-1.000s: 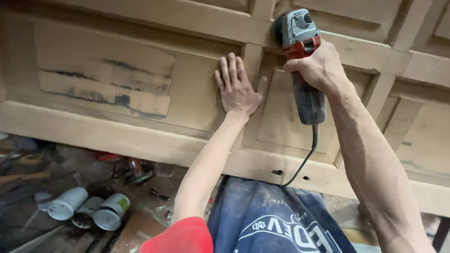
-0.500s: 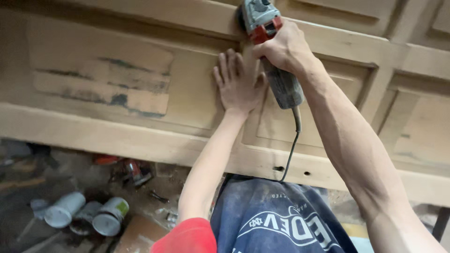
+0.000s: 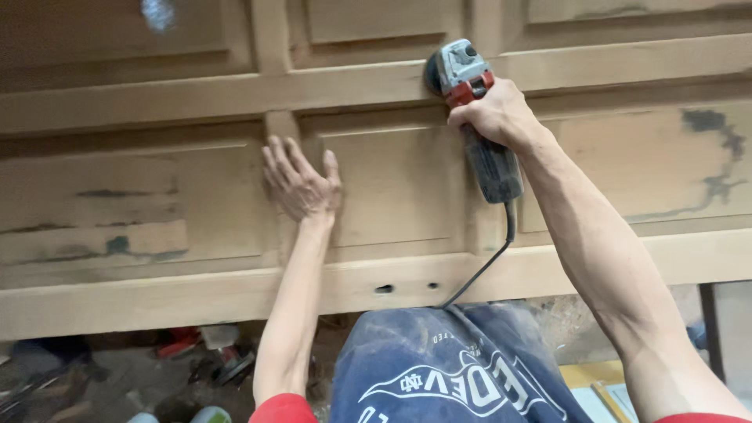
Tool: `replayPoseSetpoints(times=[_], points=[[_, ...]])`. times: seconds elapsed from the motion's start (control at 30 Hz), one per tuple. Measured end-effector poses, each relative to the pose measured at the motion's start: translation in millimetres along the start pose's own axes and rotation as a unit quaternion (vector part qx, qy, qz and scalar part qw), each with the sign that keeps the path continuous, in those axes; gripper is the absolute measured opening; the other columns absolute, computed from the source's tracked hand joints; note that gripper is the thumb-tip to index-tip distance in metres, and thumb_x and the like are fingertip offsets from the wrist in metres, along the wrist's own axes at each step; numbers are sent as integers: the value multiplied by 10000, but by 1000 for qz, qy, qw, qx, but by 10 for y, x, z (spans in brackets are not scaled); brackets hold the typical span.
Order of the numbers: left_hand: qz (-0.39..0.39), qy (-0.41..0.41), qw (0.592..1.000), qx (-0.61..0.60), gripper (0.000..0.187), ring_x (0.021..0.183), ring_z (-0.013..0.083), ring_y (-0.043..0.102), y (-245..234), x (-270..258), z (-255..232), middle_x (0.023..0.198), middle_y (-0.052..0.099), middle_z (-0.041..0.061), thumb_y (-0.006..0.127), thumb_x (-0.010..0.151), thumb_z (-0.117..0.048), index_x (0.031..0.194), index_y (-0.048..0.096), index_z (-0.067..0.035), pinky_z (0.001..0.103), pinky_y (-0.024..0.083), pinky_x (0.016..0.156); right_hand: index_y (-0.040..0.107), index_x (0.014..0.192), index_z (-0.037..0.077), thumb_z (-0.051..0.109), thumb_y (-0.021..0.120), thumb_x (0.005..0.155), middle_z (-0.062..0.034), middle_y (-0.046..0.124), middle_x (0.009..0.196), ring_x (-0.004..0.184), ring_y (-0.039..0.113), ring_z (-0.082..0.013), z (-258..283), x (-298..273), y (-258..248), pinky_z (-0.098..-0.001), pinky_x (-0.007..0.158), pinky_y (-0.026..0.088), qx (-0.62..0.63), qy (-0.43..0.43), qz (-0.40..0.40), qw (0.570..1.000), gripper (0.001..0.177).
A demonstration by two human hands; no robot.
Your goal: The person uses an electric sander to smooth the surface of a wooden door. They move the sander across the door's panels and frame, applying pressure to remove old finish and smooth the wood.
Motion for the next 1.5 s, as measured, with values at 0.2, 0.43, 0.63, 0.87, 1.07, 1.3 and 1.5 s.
replayPoseSetpoints(times=[0.2,0.43,0.63,0.87,1.07,1.3,1.5], points=[[58,112,990,-59,863,1553,420,179,539,-823,-1732,1682,193,219,522,981,-560,1571,335,41,577,119,1253,743,1029,77,257,856,648,-55,738,942,861,690,-169,-968,79,-995,-321,806,549,-19,27,-20,999,436],[31,121,991,-48,768,1573,402,204,672,-1080,-2224,1694,235,193,548,996,-522,1592,383,-66,593,162,1275,646,1193,70,212,844,673,-38,691,957,827,673,-173,-2080,95,-2019,-344,753,569,72,57,-39,995,574],[27,108,993,-39,780,1580,383,200,644,-1052,-2243,1694,233,168,571,959,-552,1579,383,-116,592,166,1278,554,1259,47,73,823,732,-64,651,1045,850,670,-184,-2468,191,-2391,-362,713,600,216,1,-105,971,593],[70,84,992,-56,941,1601,337,110,643,-1027,-2237,1722,132,133,567,947,-585,1638,208,-55,558,115,1294,466,1319,48,93,834,704,-82,646,1076,850,682,-184,-1931,192,-1963,-357,726,618,102,-1,-74,992,718],[76,77,992,-69,969,1603,330,87,649,-1018,-2228,1724,103,122,576,936,-589,1641,172,-61,550,107,1298,562,1184,34,122,807,686,-64,668,975,801,666,-174,-1189,176,-1344,-338,729,588,10,-15,1,1000,562],[59,74,991,-94,971,1607,330,92,655,-1019,-2228,1728,93,120,591,937,-583,1646,166,-74,545,123,1305,635,1143,44,174,848,718,-32,696,980,819,659,-147,-811,214,-1031,-326,748,575,-46,-41,28,998,492],[64,70,989,-112,980,1615,328,86,696,-1049,-2217,1734,79,128,596,945,-575,1654,141,-74,552,125,1311,656,1126,30,143,826,728,-48,691,967,802,659,-151,-802,195,-996,-323,729,573,-17,-41,32,999,448]])
Point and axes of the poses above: each hand's wrist, its own x-axis towards the middle knuckle, its own y-axis out of the palm, z = x × y, the point moved 2 cm from there along x, towards the middle knuckle
